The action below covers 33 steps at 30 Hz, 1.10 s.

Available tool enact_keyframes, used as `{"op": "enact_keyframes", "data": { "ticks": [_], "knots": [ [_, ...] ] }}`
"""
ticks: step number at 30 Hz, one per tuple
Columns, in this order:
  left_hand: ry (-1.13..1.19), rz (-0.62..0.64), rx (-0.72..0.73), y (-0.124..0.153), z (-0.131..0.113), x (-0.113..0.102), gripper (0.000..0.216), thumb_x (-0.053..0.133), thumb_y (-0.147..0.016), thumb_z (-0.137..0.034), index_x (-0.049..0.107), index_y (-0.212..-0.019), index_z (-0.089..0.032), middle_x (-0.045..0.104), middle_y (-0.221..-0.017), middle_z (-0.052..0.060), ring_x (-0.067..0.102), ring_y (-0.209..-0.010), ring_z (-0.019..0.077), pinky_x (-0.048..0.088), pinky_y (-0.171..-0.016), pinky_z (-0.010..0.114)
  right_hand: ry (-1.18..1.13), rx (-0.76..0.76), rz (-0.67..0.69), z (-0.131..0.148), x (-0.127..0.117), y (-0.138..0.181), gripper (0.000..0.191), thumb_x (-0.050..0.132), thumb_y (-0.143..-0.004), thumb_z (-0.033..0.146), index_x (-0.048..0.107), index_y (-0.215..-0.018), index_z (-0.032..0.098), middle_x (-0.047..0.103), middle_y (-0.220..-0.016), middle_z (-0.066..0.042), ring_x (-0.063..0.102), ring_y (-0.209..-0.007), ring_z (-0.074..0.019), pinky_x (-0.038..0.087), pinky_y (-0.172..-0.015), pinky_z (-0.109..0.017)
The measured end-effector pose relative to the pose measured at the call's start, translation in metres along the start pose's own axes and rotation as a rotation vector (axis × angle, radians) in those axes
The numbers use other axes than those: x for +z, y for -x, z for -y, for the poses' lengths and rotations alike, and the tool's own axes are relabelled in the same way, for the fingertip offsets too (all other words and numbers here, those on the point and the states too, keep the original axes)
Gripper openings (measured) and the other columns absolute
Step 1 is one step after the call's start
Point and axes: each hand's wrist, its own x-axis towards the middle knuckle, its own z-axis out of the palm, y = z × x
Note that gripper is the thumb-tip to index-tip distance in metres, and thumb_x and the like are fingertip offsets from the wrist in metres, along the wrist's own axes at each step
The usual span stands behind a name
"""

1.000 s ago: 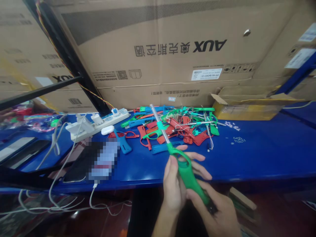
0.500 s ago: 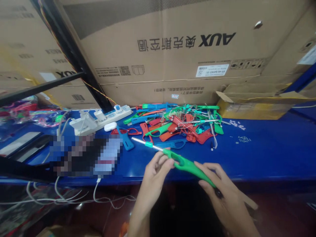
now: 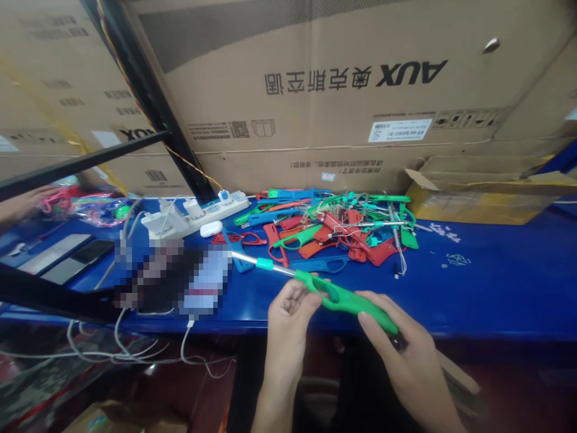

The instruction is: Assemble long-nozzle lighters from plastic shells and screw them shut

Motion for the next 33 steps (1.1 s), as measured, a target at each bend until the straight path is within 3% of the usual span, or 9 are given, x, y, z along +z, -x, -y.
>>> {"op": "enact_keyframes", "data": {
  "ticks": [5, 10, 13, 16, 19, 21, 25, 28, 33],
  "knots": [
    [-0.063, -0.023, 0.034, 0.000, -0.003, 0.003, 0.028, 0.081, -0.082, -0.043, 0.071, -0.088, -0.018, 0.075, -0.085, 0.004, 0.071, -0.088, 0.0186, 0.054, -0.081, 0.025, -0.045, 0.052, -0.010, -0.002, 0.002, -0.005, 0.019, 0.064, -0.095, 0.039, 0.073, -0.107, 0.026, 0.074, -0.105, 0.000, 0.073, -0.092, -0.0153, 0.057, -0.078, -0.016],
    [-0.483, 0.159, -0.072, 0.009, -0.025, -0.019, 0.019, 0.071, -0.091, -0.039, 0.076, -0.095, -0.021, 0.076, -0.082, 0.002, 0.067, -0.071, 0.0153, 0.053, -0.068, 0.024, 0.090, 0.007, 0.177, -0.016, -0.018, -0.014, 0.024, 0.063, -0.097, 0.041, 0.069, -0.116, 0.029, 0.072, -0.117, -0.002, 0.069, -0.107, -0.0190, 0.056, -0.087, -0.022],
    [-0.793, 0.171, 0.169, 0.008, -0.039, -0.040, 0.015, 0.067, -0.095, -0.036, 0.077, -0.098, -0.025, 0.076, -0.083, 0.000, 0.064, -0.069, 0.0156, 0.051, -0.067, 0.027, 0.199, 0.004, 0.286, -0.021, -0.031, -0.020, 0.028, 0.059, -0.099, 0.044, 0.067, -0.122, 0.031, 0.071, -0.118, -0.002, 0.069, -0.108, -0.0194, 0.056, -0.090, -0.026],
    [-1.077, 0.226, 0.543, -0.008, -0.048, -0.055, 0.018, 0.070, -0.095, -0.032, 0.074, -0.112, -0.027, 0.073, -0.113, 0.003, 0.061, -0.109, 0.0233, 0.047, -0.097, 0.037, 0.330, -0.045, 0.385, -0.024, -0.037, -0.024, 0.032, 0.055, -0.101, 0.046, 0.064, -0.128, 0.032, 0.070, -0.123, -0.003, 0.070, -0.110, -0.0218, 0.058, -0.090, -0.031],
    [-1.331, 0.373, 0.609, -0.028, -0.048, -0.059, 0.032, 0.072, -0.093, -0.032, 0.068, -0.124, -0.025, 0.069, -0.125, 0.005, 0.054, -0.120, 0.0264, 0.043, -0.102, 0.042, 0.526, -0.127, 0.450, -0.031, -0.041, -0.029, 0.032, 0.052, -0.102, 0.045, 0.065, -0.128, 0.031, 0.069, -0.128, -0.003, 0.073, -0.104, -0.0247, 0.062, -0.085, -0.037],
    [-1.444, 0.431, 0.597, -0.038, -0.045, -0.058, 0.022, 0.069, -0.095, -0.030, 0.069, -0.116, -0.024, 0.070, -0.121, 0.005, 0.056, -0.115, 0.0257, 0.042, -0.096, 0.042, 0.664, -0.202, 0.468, -0.036, -0.041, -0.036, 0.034, 0.052, -0.102, 0.045, 0.065, -0.129, 0.031, 0.067, -0.133, -0.004, 0.076, -0.094, -0.0267, 0.064, -0.077, -0.042],
    [-1.515, 0.431, 0.615, -0.044, -0.037, -0.055, 0.016, 0.065, -0.098, -0.029, 0.069, -0.112, -0.023, 0.070, -0.119, 0.003, 0.058, -0.111, 0.0238, 0.040, -0.091, 0.041, 0.784, -0.360, 0.458, -0.031, -0.029, -0.052, 0.044, 0.054, -0.100, 0.050, 0.061, -0.137, 0.027, 0.063, -0.141, -0.008, 0.077, -0.091, -0.0296, 0.065, -0.069, -0.045],
    [-1.509, 0.430, 0.653, -0.044, -0.030, -0.052, 0.017, 0.064, -0.099, -0.029, 0.069, -0.115, -0.025, 0.069, -0.122, 0.003, 0.056, -0.113, 0.0238, 0.038, -0.090, 0.041, 0.762, -0.428, 0.545, -0.018, -0.010, -0.061, 0.049, 0.056, -0.099, 0.052, 0.059, -0.139, 0.024, 0.064, -0.138, -0.010, 0.076, -0.095, -0.0293, 0.064, -0.071, -0.043],
    [-1.454, 0.430, 0.650, -0.045, -0.026, -0.048, 0.009, 0.063, -0.100, -0.026, 0.071, -0.102, -0.023, 0.071, -0.119, 0.002, 0.056, -0.112, 0.0233, 0.037, -0.089, 0.039, 0.726, -0.385, 0.645, -0.008, 0.011, -0.063, 0.038, 0.058, -0.100, 0.043, 0.064, -0.130, 0.021, 0.067, -0.122, -0.009, 0.075, -0.087, -0.0254, 0.058, -0.064, -0.037]
  ]
}}
